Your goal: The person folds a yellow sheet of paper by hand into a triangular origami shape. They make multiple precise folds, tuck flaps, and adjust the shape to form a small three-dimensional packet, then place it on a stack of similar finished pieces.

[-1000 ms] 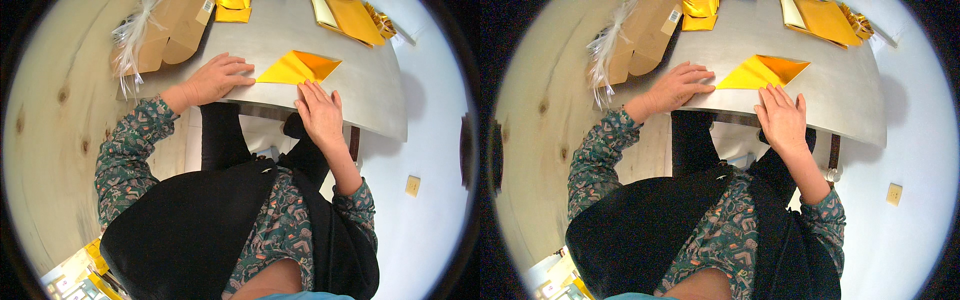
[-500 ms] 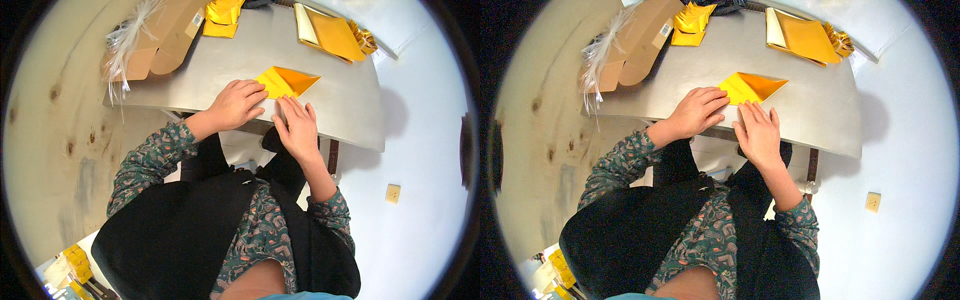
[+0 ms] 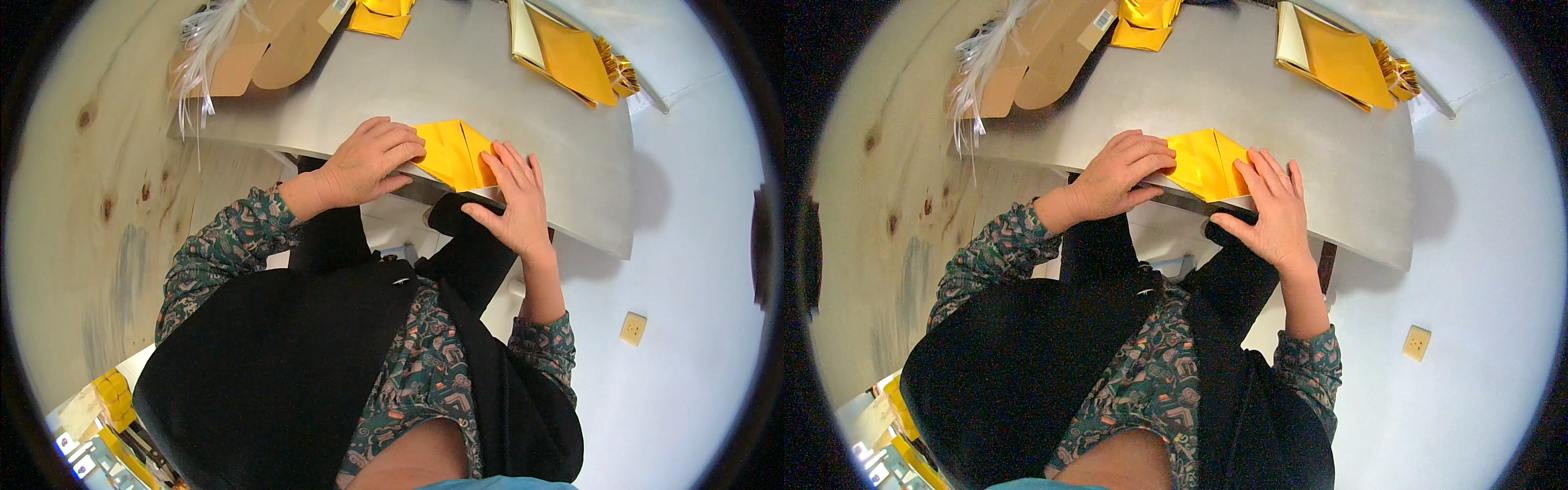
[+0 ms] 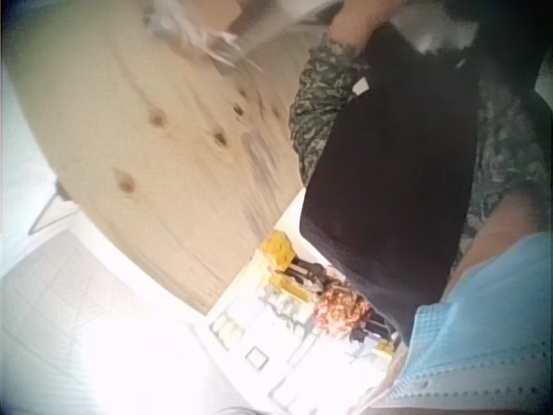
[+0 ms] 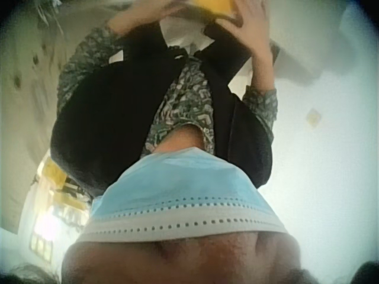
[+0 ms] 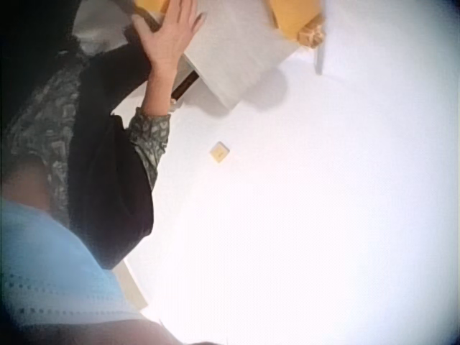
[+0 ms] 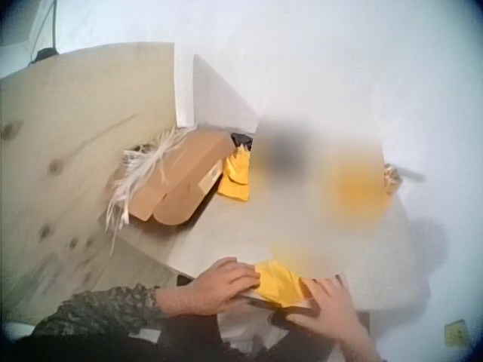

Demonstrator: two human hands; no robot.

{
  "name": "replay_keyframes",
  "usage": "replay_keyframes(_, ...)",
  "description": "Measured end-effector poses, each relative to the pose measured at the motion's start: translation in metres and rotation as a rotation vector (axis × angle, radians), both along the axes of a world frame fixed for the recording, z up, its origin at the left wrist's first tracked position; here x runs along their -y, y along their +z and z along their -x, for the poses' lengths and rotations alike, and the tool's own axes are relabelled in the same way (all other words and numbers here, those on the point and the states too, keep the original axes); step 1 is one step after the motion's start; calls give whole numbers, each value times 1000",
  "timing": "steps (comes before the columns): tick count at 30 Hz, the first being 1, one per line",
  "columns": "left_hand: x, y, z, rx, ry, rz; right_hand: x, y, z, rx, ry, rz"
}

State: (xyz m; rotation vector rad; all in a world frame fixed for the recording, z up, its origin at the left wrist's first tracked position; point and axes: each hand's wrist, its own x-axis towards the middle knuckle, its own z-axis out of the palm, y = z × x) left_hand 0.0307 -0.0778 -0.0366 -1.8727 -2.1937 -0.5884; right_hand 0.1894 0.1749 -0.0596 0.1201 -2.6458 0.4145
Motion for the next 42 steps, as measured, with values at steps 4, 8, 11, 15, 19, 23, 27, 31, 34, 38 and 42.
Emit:
replay_keyframes(4,-5,5,-5,-34,-41,-110,2,1,-9,-28,19,15)
replay_keyframes(8,-17,25,-5,108,-69,-315,-14,19,-11,-43,61,137)
replay_keyframes(11,-34,40,4,501,41,-249,-28,35,-4,-136,5,285)
replay_keyframes(15,-67,42,27,609,199,-65,-47,45,24,60,-14,535)
replay_keyframes(19,-82,17,20,-155,411,-113,-53,29,47,120,-121,273)
replay_keyframes(23,-99,-8,-6,18,158,-218,-56,12,50,-57,-84,132)
replay_keyframes(27,-104,-20,-16,108,205,-139,-52,9,49,-103,-133,54)
replay_keyframes(31,-104,-24,-18,132,223,-133,-29,16,32,-247,-63,145)
replay_keyframes(34,-102,-24,-18,159,219,-87,13,8,6,-163,25,252)
replay_keyframes(38,-98,-20,-13,114,210,-23,39,-7,-2,-173,-30,192)
replay_keyframes(42,-96,-16,-12,152,222,-5,27,-13,-2,-188,-104,106)
